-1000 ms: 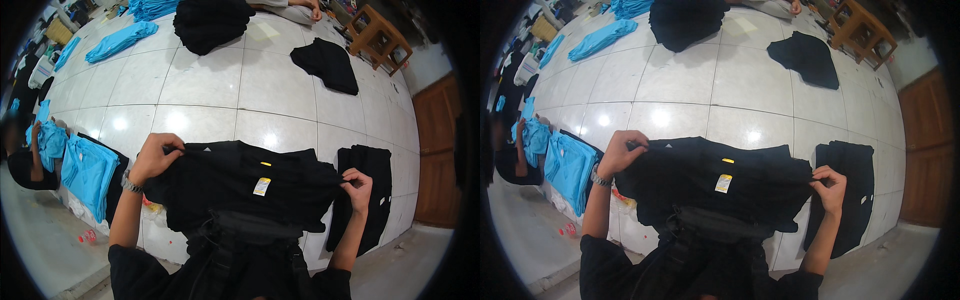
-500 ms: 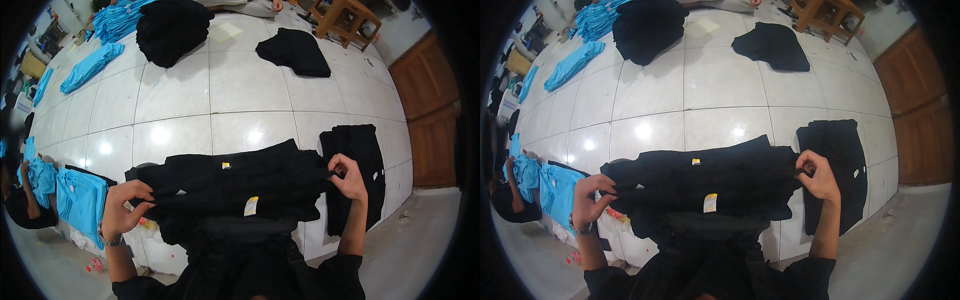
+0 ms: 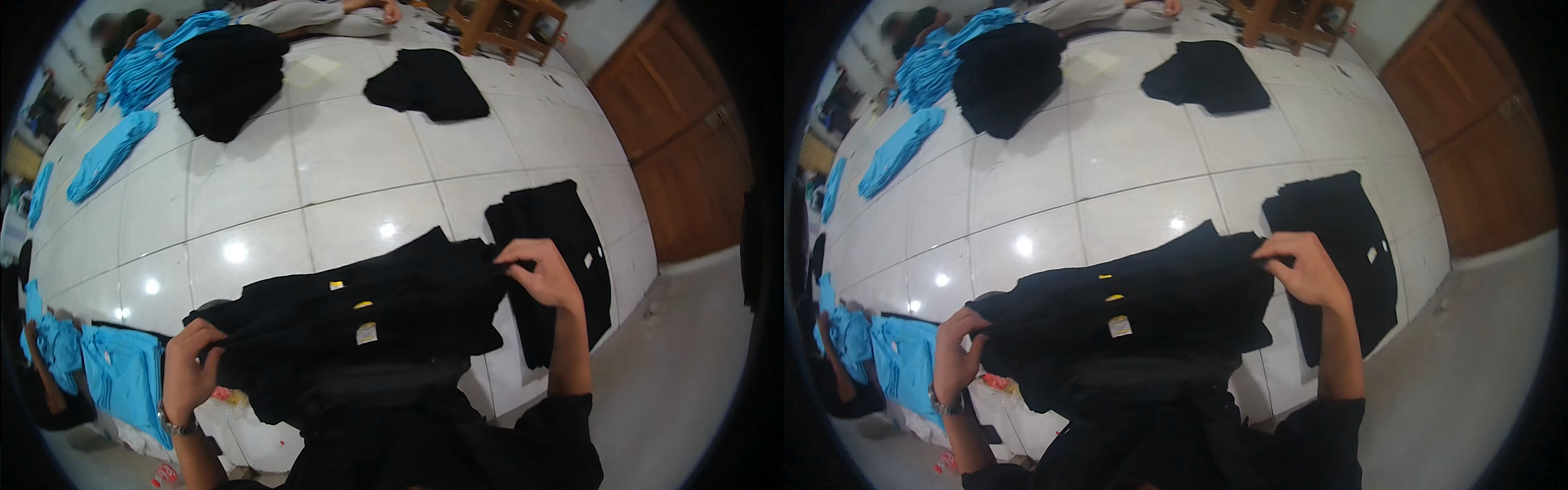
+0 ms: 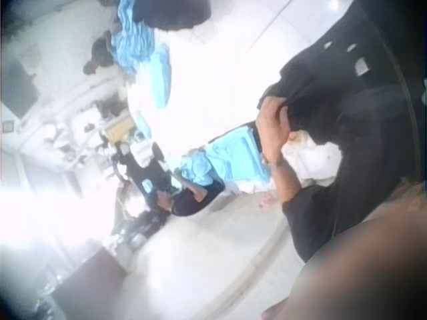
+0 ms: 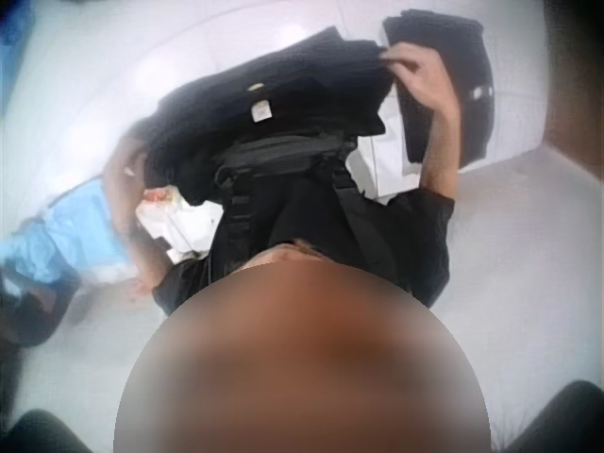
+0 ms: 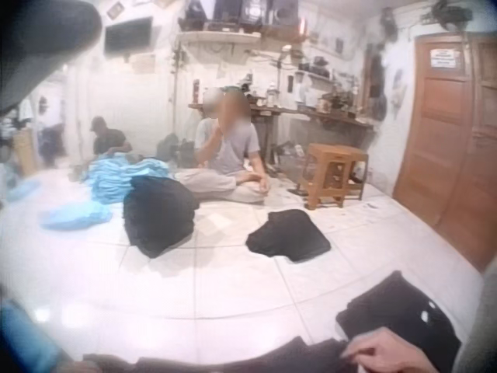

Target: The person folds black t-shirts by hand on a tiled floor, smoothing each garment and stacking them into a pile. Other workers nearby fold light blue shirts in the same room.

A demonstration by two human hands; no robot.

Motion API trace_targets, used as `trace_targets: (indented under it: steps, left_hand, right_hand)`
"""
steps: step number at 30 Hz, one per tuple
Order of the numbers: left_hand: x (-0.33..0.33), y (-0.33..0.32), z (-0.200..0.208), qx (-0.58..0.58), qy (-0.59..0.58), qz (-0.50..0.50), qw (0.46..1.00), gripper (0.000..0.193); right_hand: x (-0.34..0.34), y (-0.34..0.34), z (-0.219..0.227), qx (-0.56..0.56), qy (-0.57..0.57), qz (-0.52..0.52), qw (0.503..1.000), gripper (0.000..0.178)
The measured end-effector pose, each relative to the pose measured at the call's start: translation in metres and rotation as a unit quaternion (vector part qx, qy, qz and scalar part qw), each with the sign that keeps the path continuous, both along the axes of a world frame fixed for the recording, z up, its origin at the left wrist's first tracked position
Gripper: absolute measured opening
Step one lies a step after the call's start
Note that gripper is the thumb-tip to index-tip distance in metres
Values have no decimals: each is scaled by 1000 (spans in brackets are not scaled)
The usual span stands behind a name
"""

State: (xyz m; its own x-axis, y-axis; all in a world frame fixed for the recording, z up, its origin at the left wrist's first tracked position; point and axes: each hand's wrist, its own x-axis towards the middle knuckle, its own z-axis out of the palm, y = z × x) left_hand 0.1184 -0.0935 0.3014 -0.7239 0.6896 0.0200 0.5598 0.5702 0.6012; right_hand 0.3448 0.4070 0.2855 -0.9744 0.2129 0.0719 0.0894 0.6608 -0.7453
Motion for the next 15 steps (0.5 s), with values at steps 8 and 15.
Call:
trace_targets:
  steps: [8,15]
  left_hand:
    - [5,-7,-14,68,52,30,996,27]
    - [7,-12,-25,62,39,48,996,28]
  right_hand:
    - [6,-9,-3,151,105,-89,979,20]
    - [11,-14,-7,190,113,-108,969,21]
